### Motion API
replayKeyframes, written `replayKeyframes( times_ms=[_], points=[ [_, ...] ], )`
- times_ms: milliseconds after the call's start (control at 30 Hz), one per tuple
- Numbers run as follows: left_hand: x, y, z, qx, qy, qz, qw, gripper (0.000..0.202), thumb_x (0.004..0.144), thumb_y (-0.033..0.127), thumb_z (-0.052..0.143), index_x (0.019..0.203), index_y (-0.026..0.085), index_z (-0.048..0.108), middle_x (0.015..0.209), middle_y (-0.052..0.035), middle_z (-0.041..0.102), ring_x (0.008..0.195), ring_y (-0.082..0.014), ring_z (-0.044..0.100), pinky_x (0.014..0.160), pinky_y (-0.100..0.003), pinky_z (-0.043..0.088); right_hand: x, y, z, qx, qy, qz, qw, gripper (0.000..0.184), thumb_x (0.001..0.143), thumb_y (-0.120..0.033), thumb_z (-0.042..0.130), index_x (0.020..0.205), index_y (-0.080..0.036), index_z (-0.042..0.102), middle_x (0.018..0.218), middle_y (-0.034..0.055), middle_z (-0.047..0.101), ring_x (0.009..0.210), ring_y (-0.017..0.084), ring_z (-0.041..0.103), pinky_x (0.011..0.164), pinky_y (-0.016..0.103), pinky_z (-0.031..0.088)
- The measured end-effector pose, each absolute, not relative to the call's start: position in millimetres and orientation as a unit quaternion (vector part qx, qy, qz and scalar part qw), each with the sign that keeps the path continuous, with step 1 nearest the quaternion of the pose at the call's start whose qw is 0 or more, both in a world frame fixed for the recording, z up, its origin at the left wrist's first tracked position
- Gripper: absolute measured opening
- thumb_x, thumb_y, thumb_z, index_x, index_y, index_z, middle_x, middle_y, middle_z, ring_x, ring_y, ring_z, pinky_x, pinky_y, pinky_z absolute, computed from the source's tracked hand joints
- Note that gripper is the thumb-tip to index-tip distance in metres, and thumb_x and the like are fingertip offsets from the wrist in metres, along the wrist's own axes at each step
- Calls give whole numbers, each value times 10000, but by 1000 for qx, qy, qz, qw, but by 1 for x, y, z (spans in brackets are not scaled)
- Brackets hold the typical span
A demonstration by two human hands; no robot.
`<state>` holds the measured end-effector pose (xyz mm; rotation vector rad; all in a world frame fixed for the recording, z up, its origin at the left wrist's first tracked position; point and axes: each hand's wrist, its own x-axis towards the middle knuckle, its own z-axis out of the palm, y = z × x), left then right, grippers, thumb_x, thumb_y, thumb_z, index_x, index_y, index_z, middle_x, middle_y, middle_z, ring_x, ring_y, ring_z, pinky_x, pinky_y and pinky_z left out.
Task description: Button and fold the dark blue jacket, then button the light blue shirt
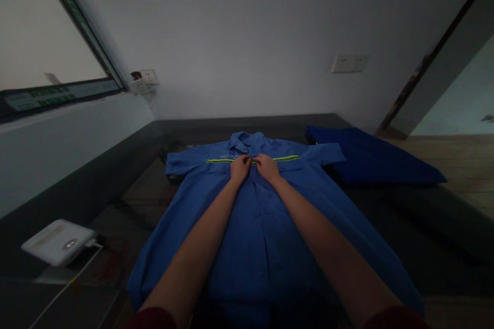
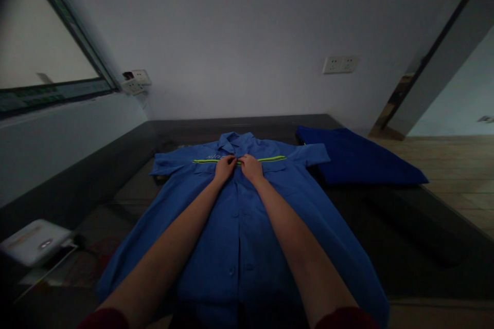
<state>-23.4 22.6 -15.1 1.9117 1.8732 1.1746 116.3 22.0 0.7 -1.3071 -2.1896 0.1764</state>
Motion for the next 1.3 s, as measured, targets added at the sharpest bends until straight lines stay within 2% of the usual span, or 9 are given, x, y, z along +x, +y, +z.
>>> replayKeyframes(
  times_ms=[200,500,600,700,800,867,1000,1100,1300],
  points=[
    [-24,20,-12,651,645,386,104,201,866,209,540,1001,168,682,997,-93,708,925,-209,638,838,-314,467,115,20,0,-485,-838,47,246,340,912,-156,425,1102,-247,692,1034,92,625,948,217,560,776,297,438],
    [-24,17,-5,663,649,361,93,221,874,184,511,1024,148,670,1025,-84,700,953,-187,625,873,-300,462,114,13,10,-493,-850,33,185,386,942,-168,367,1222,-242,621,1109,94,593,1042,206,515,853,289,420],
    [-21,10,2,670,652,348,75,250,875,192,495,1056,170,666,1066,-83,687,1014,-203,602,913,-326,446,117,9,15,-517,-836,16,184,391,938,-162,355,1224,-220,615,1150,102,589,1091,208,501,902,290,401],
    [-20,0,9,688,669,278,34,299,885,224,465,1121,239,648,1137,-76,667,1101,-243,563,955,-397,421,119,7,17,-554,-817,16,160,384,948,-185,334,1206,-192,618,1221,125,582,1136,231,508,942,331,386],
    [-21,-6,12,713,677,181,30,399,901,200,396,1250,301,562,1260,-61,615,1203,-268,506,1028,-515,337,121,7,16,-570,-812,41,119,361,949,-229,359,1197,-177,616,1245,147,590,1140,255,540,952,392,389],
    [-24,-7,8,723,673,146,44,454,918,216,351,1350,307,457,1371,-54,529,1290,-278,430,1067,-580,254,122,8,12,-567,-815,46,109,365,943,-273,396,1246,-183,578,1317,149,549,1206,272,502,981,437,370],
    [-30,-5,-2,737,658,148,31,533,939,284,303,1468,231,254,1441,-75,445,1382,-264,299,1115,-568,183,128,11,1,-561,-820,50,101,468,966,-345,345,1401,-186,410,1492,119,347,1372,277,298,1078,517,241],
    [-33,-3,-5,750,645,148,14,506,943,299,285,1444,240,316,1474,-52,398,1388,-261,287,1123,-557,182,133,16,-6,-554,-825,50,104,500,975,-375,310,1436,-187,353,1516,95,303,1398,261,242,1110,511,181],
    [-35,8,-2,758,637,139,2,487,944,291,266,1415,234,376,1492,-41,367,1380,-269,299,1112,-571,199,133,27,-8,-551,-824,35,124,497,975,-385,303,1424,-186,377,1501,93,335,1389,249,267,1115,489,182]
  ],
)
